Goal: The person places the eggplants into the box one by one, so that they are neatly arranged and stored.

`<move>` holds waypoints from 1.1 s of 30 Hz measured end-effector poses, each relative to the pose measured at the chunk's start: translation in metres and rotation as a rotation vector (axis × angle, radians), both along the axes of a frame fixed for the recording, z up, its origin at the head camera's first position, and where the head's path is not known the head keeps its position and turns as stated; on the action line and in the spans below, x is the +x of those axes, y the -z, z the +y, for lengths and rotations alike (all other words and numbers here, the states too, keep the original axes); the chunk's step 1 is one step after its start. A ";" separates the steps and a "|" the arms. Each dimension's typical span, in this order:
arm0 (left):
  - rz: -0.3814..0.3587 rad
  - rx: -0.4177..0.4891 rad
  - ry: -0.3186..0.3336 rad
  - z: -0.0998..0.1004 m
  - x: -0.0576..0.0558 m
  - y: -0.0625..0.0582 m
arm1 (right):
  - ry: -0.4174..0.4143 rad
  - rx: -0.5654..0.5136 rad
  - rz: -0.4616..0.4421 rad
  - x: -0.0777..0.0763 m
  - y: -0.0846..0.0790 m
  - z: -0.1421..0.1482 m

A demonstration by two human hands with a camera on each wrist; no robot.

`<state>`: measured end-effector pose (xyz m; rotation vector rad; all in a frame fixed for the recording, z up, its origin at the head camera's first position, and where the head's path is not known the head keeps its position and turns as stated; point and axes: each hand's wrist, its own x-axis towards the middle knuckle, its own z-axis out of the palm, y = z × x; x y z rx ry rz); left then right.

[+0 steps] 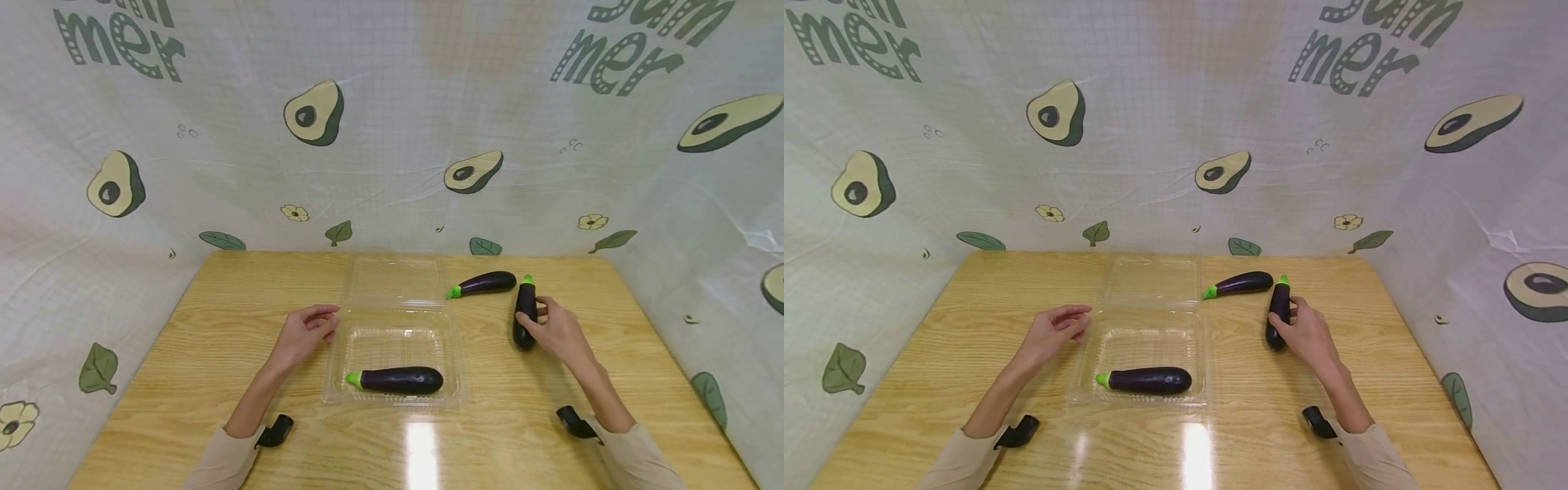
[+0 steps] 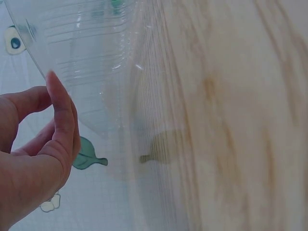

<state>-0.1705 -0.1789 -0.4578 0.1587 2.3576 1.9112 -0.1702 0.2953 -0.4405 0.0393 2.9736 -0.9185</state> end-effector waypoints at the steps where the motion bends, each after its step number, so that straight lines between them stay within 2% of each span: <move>1: -0.003 0.004 0.000 0.000 0.000 0.000 | -0.001 -0.001 0.001 0.000 -0.001 -0.001; 20: -0.017 0.024 0.004 -0.001 -0.001 0.004 | -0.051 -0.040 0.139 0.011 -0.029 -0.020; 33: -0.003 0.012 0.011 -0.001 -0.002 0.002 | -0.109 -0.060 0.160 0.015 -0.051 -0.042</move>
